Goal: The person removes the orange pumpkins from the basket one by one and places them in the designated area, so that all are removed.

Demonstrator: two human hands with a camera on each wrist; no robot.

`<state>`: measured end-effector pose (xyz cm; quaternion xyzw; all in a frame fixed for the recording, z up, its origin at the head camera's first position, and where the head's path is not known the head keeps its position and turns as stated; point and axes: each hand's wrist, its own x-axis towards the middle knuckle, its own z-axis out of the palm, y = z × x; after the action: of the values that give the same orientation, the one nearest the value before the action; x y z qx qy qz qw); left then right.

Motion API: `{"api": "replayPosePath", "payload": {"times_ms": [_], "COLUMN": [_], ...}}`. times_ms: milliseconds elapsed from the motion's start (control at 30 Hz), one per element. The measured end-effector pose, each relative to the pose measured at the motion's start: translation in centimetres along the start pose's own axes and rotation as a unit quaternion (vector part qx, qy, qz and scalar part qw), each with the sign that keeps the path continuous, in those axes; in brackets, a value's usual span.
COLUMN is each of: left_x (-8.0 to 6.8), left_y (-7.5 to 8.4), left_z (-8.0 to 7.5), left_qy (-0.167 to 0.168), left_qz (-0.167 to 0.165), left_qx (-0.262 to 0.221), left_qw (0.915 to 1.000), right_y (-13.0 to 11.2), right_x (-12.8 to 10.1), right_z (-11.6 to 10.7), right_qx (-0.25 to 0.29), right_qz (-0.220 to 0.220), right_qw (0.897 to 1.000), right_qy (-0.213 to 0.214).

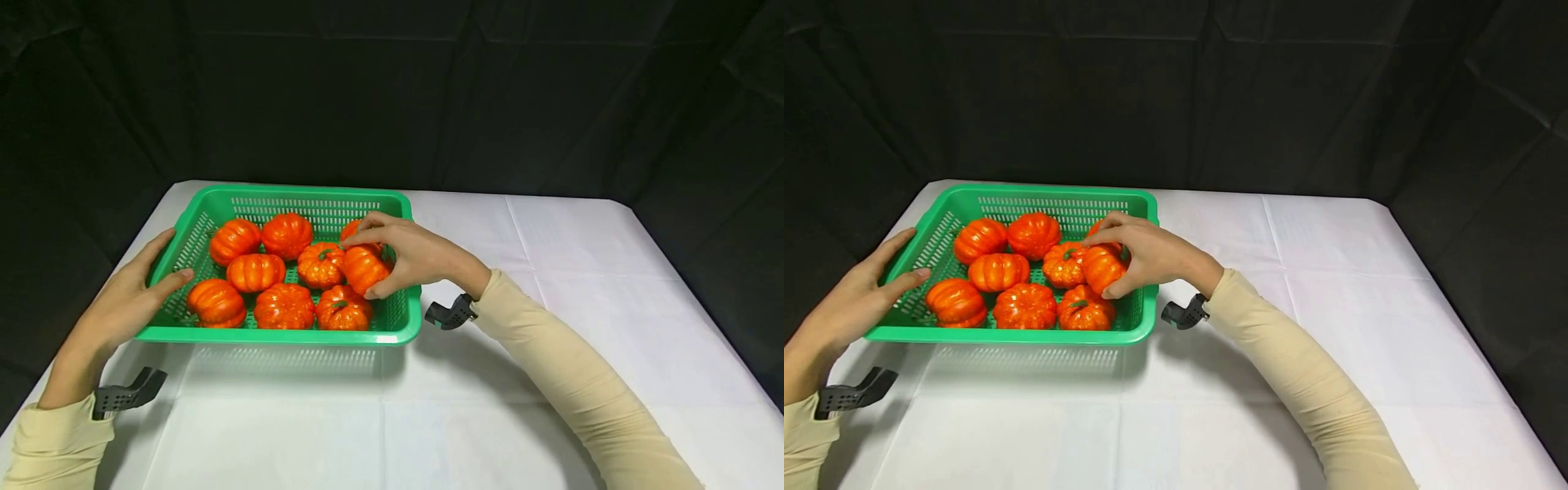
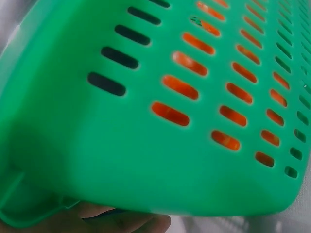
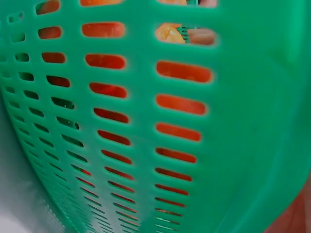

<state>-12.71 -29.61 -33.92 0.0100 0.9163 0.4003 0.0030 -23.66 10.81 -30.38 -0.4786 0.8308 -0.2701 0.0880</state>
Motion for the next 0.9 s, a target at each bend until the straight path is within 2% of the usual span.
{"api": "replayPosePath", "payload": {"times_ms": [233,500,900], "left_x": [0.0,-0.1,-0.1], "left_y": [-0.1,-0.2,-0.5], "left_z": [0.0,0.1,0.3], "left_qy": [0.0,0.005,0.021], "left_qz": [0.005,0.017,0.021], "left_qx": [-0.009,-0.048,-0.063], "left_qw": [1.0,0.9987,0.9975], "right_y": [0.2,0.1,-0.8], "right_x": [0.0,-0.5,-2.4], "right_z": [0.5,0.6,-0.7], "right_qx": [0.029,0.056,0.102], "right_qz": [0.01,0.029,0.012], "right_qw": [0.999,0.994,0.984], "right_qy": [0.036,0.084,0.147]}}
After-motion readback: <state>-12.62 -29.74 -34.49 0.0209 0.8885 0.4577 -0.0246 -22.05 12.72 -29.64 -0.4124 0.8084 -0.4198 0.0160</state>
